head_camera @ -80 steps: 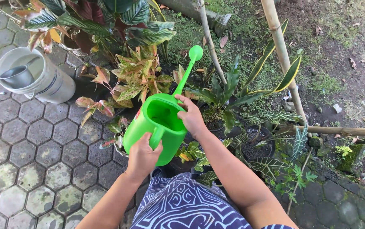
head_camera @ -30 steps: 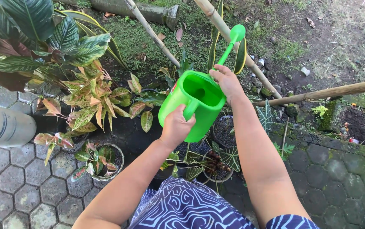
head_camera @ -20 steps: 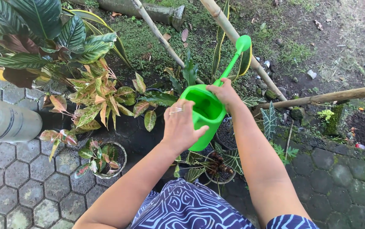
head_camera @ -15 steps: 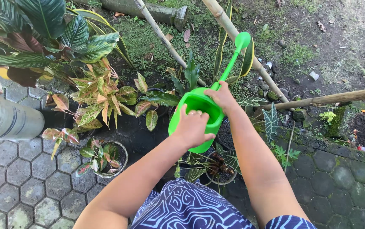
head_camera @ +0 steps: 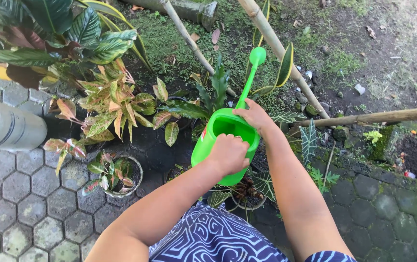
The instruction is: Watering various potted plants using a green watering can in an outdoor garden
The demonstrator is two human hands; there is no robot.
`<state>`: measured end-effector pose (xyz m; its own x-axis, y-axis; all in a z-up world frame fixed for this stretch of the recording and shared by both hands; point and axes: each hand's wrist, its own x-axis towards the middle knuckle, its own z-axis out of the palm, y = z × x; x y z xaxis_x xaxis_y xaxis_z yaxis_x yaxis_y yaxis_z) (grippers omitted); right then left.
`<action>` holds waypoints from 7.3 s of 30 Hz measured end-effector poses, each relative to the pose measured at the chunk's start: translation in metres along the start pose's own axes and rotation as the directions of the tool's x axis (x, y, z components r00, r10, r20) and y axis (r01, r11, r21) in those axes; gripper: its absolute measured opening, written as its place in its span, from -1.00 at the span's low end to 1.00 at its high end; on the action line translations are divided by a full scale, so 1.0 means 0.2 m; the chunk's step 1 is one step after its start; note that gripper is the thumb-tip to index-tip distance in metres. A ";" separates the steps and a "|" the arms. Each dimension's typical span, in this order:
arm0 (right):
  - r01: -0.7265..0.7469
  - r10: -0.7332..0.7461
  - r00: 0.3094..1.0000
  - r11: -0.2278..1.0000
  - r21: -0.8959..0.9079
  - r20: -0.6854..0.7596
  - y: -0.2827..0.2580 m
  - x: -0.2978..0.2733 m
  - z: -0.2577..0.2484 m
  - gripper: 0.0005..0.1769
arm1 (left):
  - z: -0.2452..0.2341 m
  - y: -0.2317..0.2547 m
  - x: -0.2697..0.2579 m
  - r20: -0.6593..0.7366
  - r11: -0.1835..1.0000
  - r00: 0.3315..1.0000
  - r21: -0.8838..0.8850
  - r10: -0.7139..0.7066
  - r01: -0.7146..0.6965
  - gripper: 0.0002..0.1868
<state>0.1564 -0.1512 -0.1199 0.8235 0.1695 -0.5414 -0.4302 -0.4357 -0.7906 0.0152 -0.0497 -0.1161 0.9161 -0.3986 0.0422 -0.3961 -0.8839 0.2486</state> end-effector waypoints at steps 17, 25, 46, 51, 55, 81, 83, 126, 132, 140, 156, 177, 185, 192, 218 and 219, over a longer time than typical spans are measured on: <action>-0.048 0.062 0.989 0.994 -0.102 0.136 0.18 -0.24 0.55 0.14 | -0.16 -0.09 -0.56 0.273 0.985 0.961 -0.152 -0.040 0.084 -0.62; -0.085 0.094 0.988 0.993 -0.079 0.121 0.29 -0.35 0.83 0.16 | -0.17 -0.18 -0.92 0.292 0.978 0.956 -0.195 -0.020 0.080 -0.65; -0.007 0.016 0.950 1.000 -0.029 0.312 0.03 -0.83 1.84 0.19 | -0.45 -0.52 -1.91 0.230 0.934 0.944 -0.217 -0.235 0.285 -0.70; 0.055 -0.011 0.922 0.993 -0.103 0.387 -0.04 -0.78 2.00 0.14 | -0.50 -0.59 -2.00 0.197 0.916 0.933 -0.212 -0.302 0.342 -0.69; 0.045 0.008 0.902 0.993 -0.114 0.431 0.01 -0.53 2.10 0.17 | -0.55 -0.64 -2.01 0.203 0.893 0.914 -0.222 -0.351 0.392 -0.68; 0.128 0.097 0.846 0.917 -0.377 0.524 -0.52 -0.27 2.59 0.07 | -0.67 -1.32 -1.81 0.346 0.790 0.831 -0.296 -0.435 0.537 -0.70; 0.149 0.112 0.846 0.889 -0.432 0.521 -0.67 -0.46 2.65 0.02 | -0.68 -1.36 -1.85 0.360 0.788 0.824 -0.288 -0.438 0.544 -0.71; -0.055 0.098 0.888 0.993 -0.106 0.450 -0.62 -0.81 3.85 0.08 | -0.96 -1.99 -3.03 0.344 0.890 0.874 -0.178 -0.343 0.419 -0.78; 0.011 0.064 0.898 0.986 -0.167 0.436 -0.78 -0.66 3.81 0.05 | -1.04 -2.11 -2.87 0.336 0.890 0.880 -0.193 -0.335 0.412 -0.73; 0.096 -0.078 0.931 0.995 -0.033 0.356 -0.86 -0.41 3.60 0.12 | -1.09 -2.19 -2.74 0.200 0.934 0.940 -0.173 -0.276 0.311 -0.75; 0.309 -0.290 0.929 0.950 -0.053 0.230 -1.23 -0.60 3.55 0.06 | -1.25 -2.33 -2.72 0.024 0.951 0.981 -0.240 -0.194 0.194 -0.67; 0.251 -0.236 0.967 0.947 -0.200 0.099 -1.38 -0.71 4.21 0.07 | -1.39 -2.93 -3.17 0.077 0.973 0.997 -0.229 0.007 0.011 -0.71; 0.284 -0.280 0.959 0.939 -0.193 0.047 -1.42 -0.91 4.49 0.12 | -1.29 -3.10 -3.37 0.239 0.986 0.971 -0.154 -0.019 0.057 -0.80; 0.256 -0.255 0.966 0.967 -0.011 0.040 -1.46 -1.06 4.88 0.29 | -1.27 -3.30 -3.56 0.434 0.983 0.893 -0.072 -0.119 0.166 -0.82; -0.056 -0.004 0.973 0.967 0.249 0.231 -1.45 -0.37 6.58 -0.70 | -1.28 -5.21 -3.93 0.456 0.517 0.486 -0.063 -0.746 0.854 -0.33; -0.070 -0.007 0.970 0.948 0.309 0.243 -1.45 -0.35 6.64 -0.67 | -1.21 -5.28 -3.95 0.499 0.471 0.437 -0.064 -0.748 0.880 -0.31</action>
<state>-0.2675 1.1384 -0.2326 0.7121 0.3821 -0.5889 -0.5802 -0.1518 -0.8002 -0.2753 1.2576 -0.1771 0.6657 0.3655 -0.6506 0.6238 -0.7510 0.2163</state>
